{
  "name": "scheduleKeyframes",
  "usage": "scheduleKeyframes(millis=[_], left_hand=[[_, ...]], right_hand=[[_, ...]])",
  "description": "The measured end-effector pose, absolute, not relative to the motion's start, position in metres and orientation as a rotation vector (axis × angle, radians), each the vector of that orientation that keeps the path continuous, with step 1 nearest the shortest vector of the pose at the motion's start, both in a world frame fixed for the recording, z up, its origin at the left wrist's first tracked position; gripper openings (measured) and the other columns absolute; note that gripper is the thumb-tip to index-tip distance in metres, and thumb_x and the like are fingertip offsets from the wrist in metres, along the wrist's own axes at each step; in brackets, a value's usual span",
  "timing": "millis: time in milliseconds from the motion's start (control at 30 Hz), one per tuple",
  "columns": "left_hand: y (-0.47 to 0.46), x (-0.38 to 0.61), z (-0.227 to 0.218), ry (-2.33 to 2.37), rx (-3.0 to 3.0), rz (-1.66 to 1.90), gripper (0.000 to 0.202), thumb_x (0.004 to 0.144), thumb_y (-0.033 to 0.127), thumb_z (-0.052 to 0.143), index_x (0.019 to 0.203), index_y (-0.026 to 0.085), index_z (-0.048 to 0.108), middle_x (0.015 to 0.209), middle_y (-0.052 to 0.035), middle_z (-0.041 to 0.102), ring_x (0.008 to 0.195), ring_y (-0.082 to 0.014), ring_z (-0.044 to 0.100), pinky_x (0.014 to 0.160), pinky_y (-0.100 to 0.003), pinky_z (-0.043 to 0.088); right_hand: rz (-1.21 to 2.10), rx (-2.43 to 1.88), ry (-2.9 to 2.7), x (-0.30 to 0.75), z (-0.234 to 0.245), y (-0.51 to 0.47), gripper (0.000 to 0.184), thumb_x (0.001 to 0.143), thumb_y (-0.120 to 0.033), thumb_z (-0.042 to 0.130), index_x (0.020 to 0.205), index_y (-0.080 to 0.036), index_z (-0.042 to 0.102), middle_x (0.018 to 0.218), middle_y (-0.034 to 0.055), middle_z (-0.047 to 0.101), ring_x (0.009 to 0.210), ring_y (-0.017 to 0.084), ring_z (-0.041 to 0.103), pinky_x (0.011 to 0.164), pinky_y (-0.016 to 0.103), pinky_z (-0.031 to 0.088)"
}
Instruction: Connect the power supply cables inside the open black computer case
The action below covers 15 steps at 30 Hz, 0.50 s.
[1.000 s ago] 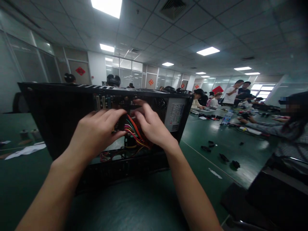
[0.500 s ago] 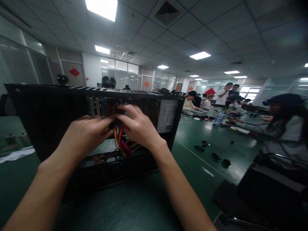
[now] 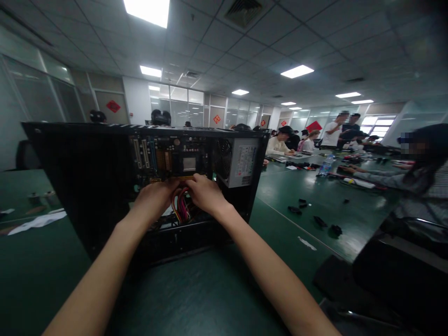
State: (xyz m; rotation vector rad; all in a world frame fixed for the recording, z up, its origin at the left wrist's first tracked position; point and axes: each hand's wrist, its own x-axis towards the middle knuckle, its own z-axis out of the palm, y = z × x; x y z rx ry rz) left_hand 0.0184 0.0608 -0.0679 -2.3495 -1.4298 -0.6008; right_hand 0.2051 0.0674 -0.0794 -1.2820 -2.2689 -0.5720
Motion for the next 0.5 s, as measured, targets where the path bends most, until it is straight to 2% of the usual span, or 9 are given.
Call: scheduleKeyframes(millis=[167,500], left_hand=[[0.064,0.026,-0.084,-1.380,-2.400,-0.458,0.039,0.101,0.027,0.035,0.137,0.026,0.052,0.129,-0.0093,0.066,0.109,-0.0280,0.067,0.084,-0.038,0.052],[0.067,0.030,-0.085,-1.634,-2.374,-0.300,0.033,0.097,0.036,0.044,0.115,0.031,0.072,0.116,-0.0056,0.073,0.105,-0.0291,0.069,0.084,-0.037,0.052]], right_hand=[[-0.442,-1.392,-2.278,0.219,-0.091,0.083,0.025,0.092,-0.022,0.050,0.109,-0.018,0.067,0.115,0.0100,0.063,0.103,0.022,0.063,0.081,0.030,0.050],[-0.335,-1.487,-2.316,0.210,-0.099,0.084,0.025,0.089,-0.030,0.052,0.105,-0.020,0.069,0.111,0.0092,0.067,0.096,0.024,0.067,0.076,0.032,0.051]])
